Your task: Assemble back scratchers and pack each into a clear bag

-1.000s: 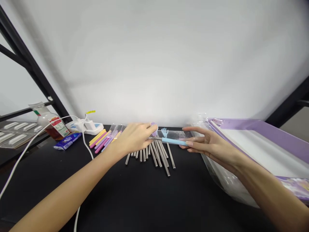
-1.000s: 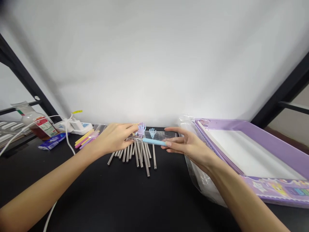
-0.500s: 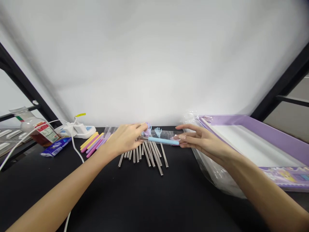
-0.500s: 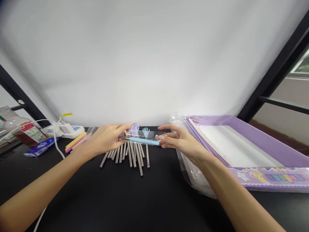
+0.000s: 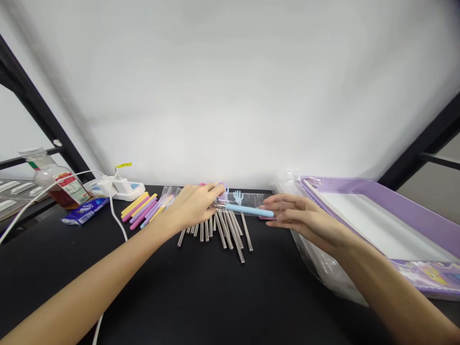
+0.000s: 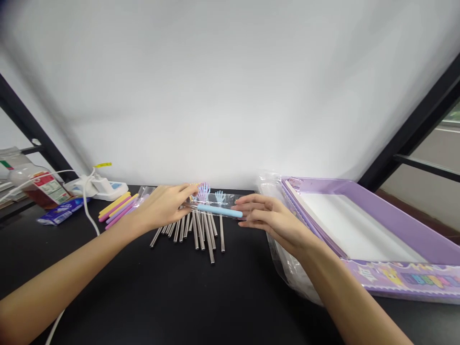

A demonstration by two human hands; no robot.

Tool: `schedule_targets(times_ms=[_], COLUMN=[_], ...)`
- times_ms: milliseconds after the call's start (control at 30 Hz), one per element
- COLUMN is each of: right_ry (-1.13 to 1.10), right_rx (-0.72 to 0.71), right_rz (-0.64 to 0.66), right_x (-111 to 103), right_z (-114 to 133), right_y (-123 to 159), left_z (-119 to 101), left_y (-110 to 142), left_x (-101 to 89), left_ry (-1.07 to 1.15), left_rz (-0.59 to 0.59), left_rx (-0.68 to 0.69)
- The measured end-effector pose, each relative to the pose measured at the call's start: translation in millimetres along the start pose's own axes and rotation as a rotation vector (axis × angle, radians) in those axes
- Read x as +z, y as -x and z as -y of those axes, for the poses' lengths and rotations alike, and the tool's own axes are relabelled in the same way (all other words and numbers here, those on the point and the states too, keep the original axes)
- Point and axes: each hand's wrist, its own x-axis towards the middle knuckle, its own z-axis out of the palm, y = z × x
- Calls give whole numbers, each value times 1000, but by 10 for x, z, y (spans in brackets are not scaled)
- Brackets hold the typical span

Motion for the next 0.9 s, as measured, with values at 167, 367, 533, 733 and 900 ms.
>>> schedule_targets(times_ms=[167, 367, 533, 733, 900], right_ry=[-45, 82, 192, 231, 143], right_rx=[-4, -4, -89, -119, -113], right_rz=[-19, -10, -76, -136, -69], right_x=[8, 77, 142, 160, 115], right_z=[69, -57, -93, -39, -20], right_y=[25, -39, -84, -77, -60], left_z=[49, -26, -88, -158, -130], left_y=[8, 12, 21, -17, 2], left_x=[29, 2, 17, 25, -6], left_ry=[58, -46, -41, -8, 99], left_rz=[-9, 12, 51, 46, -17], left_rx=[15, 37, 49, 115, 184])
